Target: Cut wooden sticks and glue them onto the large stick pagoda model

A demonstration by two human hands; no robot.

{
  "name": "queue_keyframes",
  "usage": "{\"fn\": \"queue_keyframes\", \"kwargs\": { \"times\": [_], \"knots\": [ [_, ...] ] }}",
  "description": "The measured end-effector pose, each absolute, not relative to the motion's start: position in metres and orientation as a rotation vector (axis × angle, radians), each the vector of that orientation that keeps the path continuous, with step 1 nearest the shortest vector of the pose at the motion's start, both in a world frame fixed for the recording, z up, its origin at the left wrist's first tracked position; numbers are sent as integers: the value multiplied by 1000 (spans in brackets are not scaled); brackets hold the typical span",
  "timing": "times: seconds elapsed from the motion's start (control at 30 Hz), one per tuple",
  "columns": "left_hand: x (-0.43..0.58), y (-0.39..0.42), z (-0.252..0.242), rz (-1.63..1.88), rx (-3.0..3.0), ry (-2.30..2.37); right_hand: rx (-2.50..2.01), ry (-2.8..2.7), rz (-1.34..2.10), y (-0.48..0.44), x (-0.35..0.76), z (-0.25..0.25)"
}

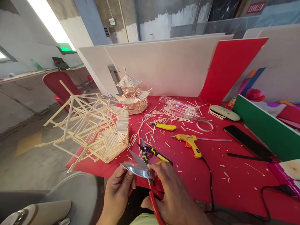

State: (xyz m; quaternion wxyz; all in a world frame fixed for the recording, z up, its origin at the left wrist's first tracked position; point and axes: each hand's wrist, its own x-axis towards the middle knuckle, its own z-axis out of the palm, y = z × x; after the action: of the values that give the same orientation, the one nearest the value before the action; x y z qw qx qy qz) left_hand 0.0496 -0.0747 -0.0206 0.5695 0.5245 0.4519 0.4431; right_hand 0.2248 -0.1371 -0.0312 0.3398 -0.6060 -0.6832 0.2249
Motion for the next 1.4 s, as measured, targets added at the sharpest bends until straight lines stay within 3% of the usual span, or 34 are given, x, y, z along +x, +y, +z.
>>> {"fn": "queue_keyframes", "kwargs": {
  "times": [0.43,0.8,1.07,1.4],
  "knots": [
    [35,-77,-23,1088,1398,1163,-1619,-1839,610,-131,206,-36],
    [35,-66,-11,955,339,939,-1513,-1328,1076,-134,205,-30],
    [28,-65,-12,915,85,842,-1607,-1494,933,-135,200,-36],
    [23,-66,-17,956,-58,803,-1639,-1902,401,-138,185,-41]
  ]
}}
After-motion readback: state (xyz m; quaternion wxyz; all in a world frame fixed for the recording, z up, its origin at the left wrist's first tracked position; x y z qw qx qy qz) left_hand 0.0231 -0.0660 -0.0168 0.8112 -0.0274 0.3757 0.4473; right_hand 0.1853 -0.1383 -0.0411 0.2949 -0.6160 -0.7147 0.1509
